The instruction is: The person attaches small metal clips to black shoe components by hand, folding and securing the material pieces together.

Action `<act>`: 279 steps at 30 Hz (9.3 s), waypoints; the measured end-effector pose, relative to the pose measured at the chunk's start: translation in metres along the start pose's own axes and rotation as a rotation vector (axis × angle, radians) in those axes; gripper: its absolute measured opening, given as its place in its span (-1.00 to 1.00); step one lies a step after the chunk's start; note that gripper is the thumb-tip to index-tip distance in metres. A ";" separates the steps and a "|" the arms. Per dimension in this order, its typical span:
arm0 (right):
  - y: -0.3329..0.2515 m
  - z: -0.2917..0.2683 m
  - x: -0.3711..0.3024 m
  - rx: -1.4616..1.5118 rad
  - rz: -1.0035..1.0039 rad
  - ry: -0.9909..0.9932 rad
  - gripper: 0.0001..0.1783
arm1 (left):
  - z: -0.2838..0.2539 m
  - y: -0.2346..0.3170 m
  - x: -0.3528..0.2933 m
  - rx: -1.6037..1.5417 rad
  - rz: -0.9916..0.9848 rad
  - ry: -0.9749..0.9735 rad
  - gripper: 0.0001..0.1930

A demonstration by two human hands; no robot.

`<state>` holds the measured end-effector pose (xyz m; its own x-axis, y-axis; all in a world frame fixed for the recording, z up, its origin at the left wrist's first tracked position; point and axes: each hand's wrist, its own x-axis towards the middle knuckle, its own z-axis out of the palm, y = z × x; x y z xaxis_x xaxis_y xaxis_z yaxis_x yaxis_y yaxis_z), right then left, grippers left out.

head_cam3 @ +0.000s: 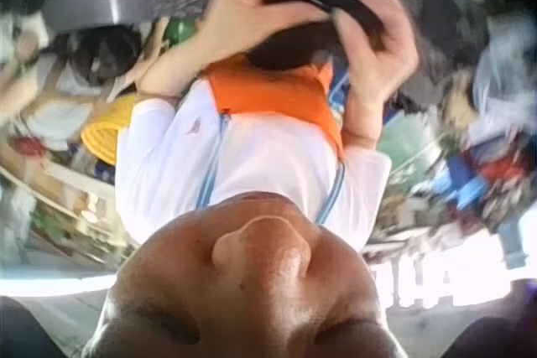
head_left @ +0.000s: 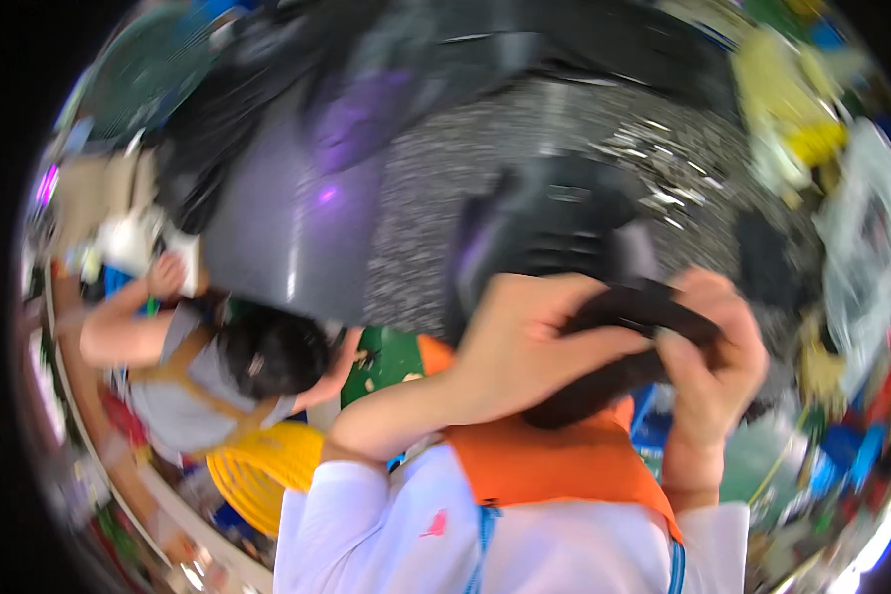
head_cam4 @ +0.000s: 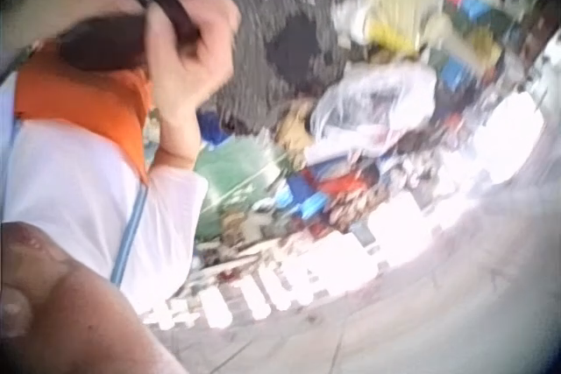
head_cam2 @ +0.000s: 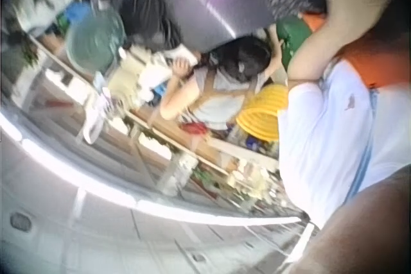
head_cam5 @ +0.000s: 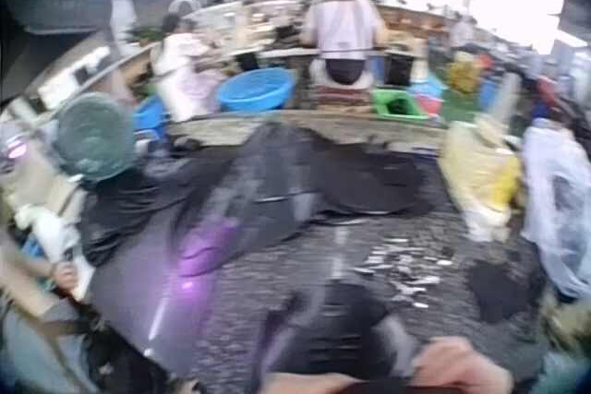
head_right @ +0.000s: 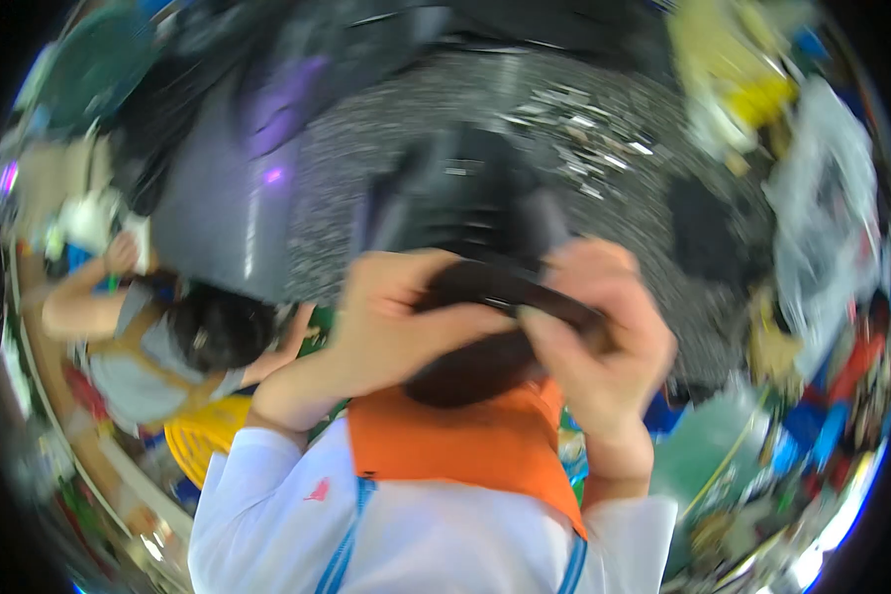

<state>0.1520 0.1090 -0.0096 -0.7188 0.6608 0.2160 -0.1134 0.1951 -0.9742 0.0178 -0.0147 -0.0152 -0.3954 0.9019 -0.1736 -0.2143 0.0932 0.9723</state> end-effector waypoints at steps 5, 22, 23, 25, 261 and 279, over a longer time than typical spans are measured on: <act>-0.009 -0.004 -0.027 -0.167 0.096 0.180 -0.80 | 0.009 -0.003 -0.017 0.092 0.343 0.085 -0.84; 0.003 0.004 -0.041 -0.144 -0.030 0.071 -0.56 | -0.002 -0.012 -0.030 0.198 0.492 0.181 -0.78; 0.009 0.007 -0.036 -0.139 -0.033 0.089 -0.56 | -0.001 -0.011 -0.024 0.241 0.601 0.246 -0.76; 0.022 0.028 -0.016 -0.037 0.220 0.307 -0.56 | -0.024 0.004 -0.005 0.779 0.514 0.145 -0.73; 0.021 -0.018 0.011 0.486 0.829 -0.481 -0.91 | -0.012 0.008 0.004 0.990 0.508 -0.130 -0.63; 0.026 0.016 -0.017 0.162 0.076 -0.010 -0.86 | -0.002 -0.019 -0.002 0.250 0.452 0.148 -0.43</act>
<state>0.1498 0.0913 -0.0392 -0.7363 0.6617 0.1415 -0.1671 0.0249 -0.9856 0.0206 -0.0196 -0.0335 -0.5242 0.8081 0.2687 0.2189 -0.1770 0.9596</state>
